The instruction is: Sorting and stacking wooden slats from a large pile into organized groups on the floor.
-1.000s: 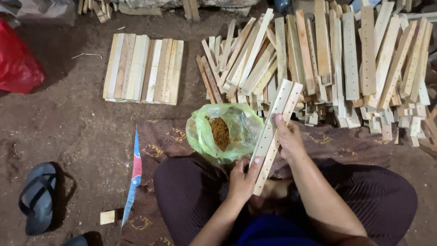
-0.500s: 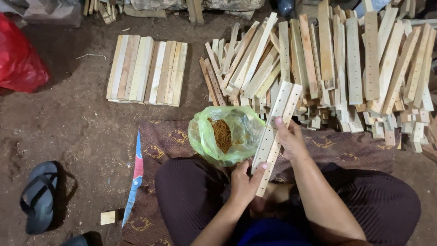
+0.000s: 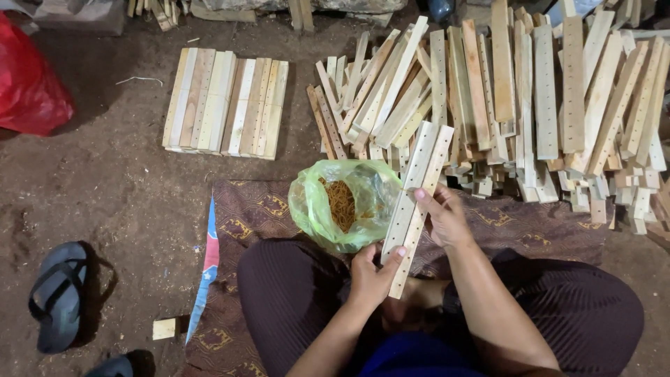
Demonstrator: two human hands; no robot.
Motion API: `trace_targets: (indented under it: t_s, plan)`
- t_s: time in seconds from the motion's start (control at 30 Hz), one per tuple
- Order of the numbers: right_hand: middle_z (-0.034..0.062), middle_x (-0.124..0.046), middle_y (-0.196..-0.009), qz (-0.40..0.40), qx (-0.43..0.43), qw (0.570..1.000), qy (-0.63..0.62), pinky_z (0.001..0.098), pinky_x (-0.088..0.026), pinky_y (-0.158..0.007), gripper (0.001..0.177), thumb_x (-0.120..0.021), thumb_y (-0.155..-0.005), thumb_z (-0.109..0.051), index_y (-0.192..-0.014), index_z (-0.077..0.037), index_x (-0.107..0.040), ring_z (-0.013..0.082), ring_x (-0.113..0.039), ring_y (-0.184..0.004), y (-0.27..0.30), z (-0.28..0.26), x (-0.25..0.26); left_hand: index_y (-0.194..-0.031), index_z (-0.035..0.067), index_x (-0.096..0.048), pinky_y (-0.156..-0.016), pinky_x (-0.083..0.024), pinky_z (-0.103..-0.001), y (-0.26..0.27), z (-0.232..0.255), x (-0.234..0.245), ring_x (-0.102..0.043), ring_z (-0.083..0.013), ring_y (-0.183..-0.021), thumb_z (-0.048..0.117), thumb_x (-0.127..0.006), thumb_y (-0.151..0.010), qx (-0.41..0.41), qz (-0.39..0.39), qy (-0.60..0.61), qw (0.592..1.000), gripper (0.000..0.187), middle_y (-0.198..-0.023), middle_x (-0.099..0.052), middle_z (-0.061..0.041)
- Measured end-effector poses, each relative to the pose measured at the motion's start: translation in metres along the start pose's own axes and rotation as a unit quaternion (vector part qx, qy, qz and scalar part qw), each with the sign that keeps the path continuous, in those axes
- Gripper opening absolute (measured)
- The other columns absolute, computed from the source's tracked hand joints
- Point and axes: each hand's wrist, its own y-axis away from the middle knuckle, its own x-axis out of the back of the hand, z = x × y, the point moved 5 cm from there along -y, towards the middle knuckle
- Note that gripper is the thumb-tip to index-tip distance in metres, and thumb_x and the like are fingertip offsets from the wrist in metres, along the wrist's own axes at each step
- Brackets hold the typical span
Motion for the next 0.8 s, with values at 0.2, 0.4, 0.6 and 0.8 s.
trace_targets:
  t_s: [0.2, 0.4, 0.6, 0.8]
  plan:
    - [0.0066, -0.069, -0.081, 0.033, -0.019, 0.999, 0.022, 0.0357, -0.064, -0.068, 0.019, -0.08, -0.09, -0.018, -0.102, -0.005, -0.072, 0.019, -0.072, -0.073, 0.007, -0.013, -0.013, -0.114, 0.009, -0.069, -0.086, -0.057, -0.043, -0.004, -0.028, -0.012, -0.069, -0.0399, -0.099, 0.05, -0.086, -0.078, 0.015, -0.082, -0.024, 0.996, 0.057, -0.1, -0.064, -0.021]
    - [0.0107, -0.072, -0.082, 0.061, -0.075, 0.995, 0.031, 0.0378, -0.064, -0.069, 0.028, -0.077, -0.095, -0.034, -0.098, -0.007, -0.072, 0.0224, -0.074, -0.074, 0.016, -0.007, -0.021, -0.095, -0.001, -0.07, -0.055, -0.06, -0.032, 0.0, 0.004, -0.019, -0.07, -0.0181, -0.065, 0.022, -0.09, -0.081, 0.037, -0.096, 0.161, 0.982, 0.034, -0.074, -0.071, -0.014]
    - [0.0129, -0.07, -0.093, 0.094, -0.073, 0.989, 0.092, 0.0405, -0.063, -0.078, 0.044, -0.07, -0.1, -0.045, -0.111, -0.002, -0.066, 0.024, -0.074, -0.083, -0.004, -0.053, -0.02, -0.121, 0.006, -0.07, -0.096, -0.046, -0.033, -0.005, -0.018, -0.023, -0.043, -0.022, -0.108, 0.033, -0.081, -0.077, -0.024, -0.122, -0.042, 0.991, 0.052, -0.103, -0.064, -0.011]
    - [0.0277, -0.073, -0.108, -0.007, -0.15, 0.989, 0.014, 0.0513, -0.061, -0.084, 0.039, -0.073, -0.094, -0.036, -0.108, 0.0, -0.065, 0.0359, -0.074, -0.095, 0.002, -0.008, -0.036, -0.087, 0.0, -0.072, -0.053, -0.06, -0.032, -0.002, 0.002, -0.023, -0.07, -0.0184, -0.06, 0.019, -0.092, -0.077, 0.028, -0.071, 0.169, 0.983, 0.03, -0.067, -0.072, -0.015]
